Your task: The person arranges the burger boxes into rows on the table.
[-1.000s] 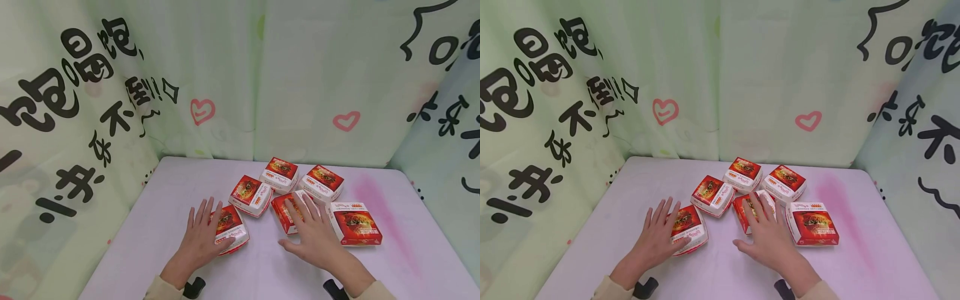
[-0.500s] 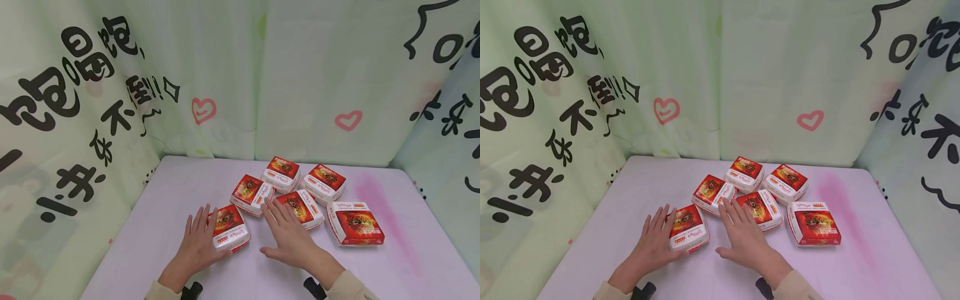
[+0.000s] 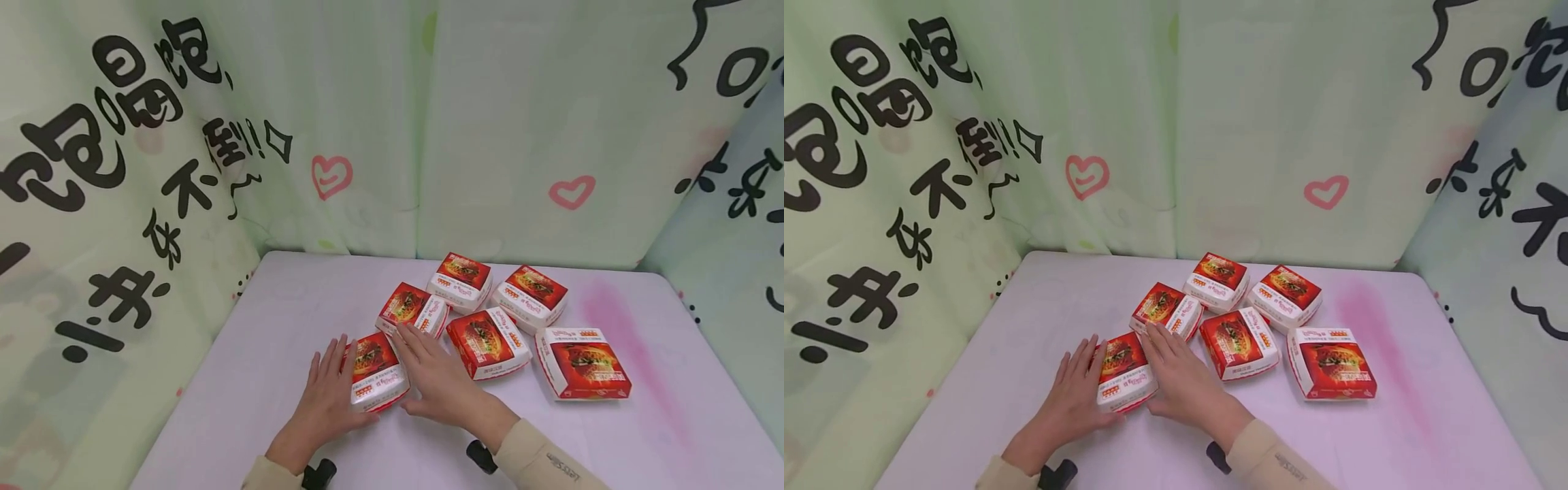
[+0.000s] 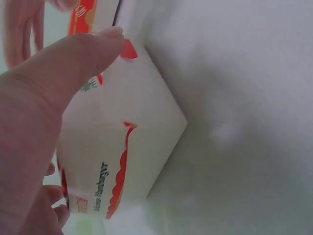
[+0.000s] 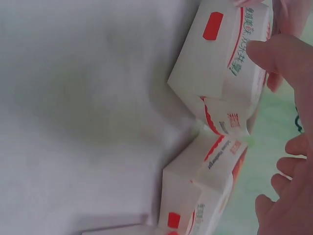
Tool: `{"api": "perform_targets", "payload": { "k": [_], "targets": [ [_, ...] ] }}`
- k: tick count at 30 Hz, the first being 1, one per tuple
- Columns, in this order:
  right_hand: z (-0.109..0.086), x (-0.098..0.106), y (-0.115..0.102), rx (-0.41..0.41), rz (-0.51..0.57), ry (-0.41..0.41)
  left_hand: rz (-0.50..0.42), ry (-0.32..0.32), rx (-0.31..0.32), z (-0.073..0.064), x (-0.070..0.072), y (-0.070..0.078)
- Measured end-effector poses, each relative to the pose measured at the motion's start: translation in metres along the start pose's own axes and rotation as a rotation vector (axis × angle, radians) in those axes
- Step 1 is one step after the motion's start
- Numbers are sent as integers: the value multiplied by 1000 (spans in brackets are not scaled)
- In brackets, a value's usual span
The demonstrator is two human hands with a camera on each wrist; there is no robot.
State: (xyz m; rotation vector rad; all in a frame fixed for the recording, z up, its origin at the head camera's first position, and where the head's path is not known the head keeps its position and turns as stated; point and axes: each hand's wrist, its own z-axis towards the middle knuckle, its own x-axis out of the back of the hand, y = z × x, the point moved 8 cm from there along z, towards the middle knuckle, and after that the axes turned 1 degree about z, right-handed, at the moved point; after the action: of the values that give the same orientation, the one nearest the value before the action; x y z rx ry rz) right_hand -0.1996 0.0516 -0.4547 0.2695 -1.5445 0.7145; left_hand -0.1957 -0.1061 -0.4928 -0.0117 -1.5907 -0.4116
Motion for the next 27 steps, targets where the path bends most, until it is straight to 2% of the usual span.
{"api": "perform_targets", "payload": {
  "k": [4, 11, 17, 21, 27],
  "targets": [
    [11, -6, -7, 28, 16, -11, 8, 8, -31, 1, -4, 3],
    [22, -12, -17, 72, -4, -19, 21, 25, -32, 2, -5, 4],
    [23, -22, -20, 68, 28, -113, 22, -4, -25, 2, -8, 4],
    [22, -28, -20, 65, 60, -170, 35, 6, -30, 3, -8, 4],
    [25, -32, -21, 72, 21, -156, 46, 31, -52, 3, -5, 5]
  ]
}}
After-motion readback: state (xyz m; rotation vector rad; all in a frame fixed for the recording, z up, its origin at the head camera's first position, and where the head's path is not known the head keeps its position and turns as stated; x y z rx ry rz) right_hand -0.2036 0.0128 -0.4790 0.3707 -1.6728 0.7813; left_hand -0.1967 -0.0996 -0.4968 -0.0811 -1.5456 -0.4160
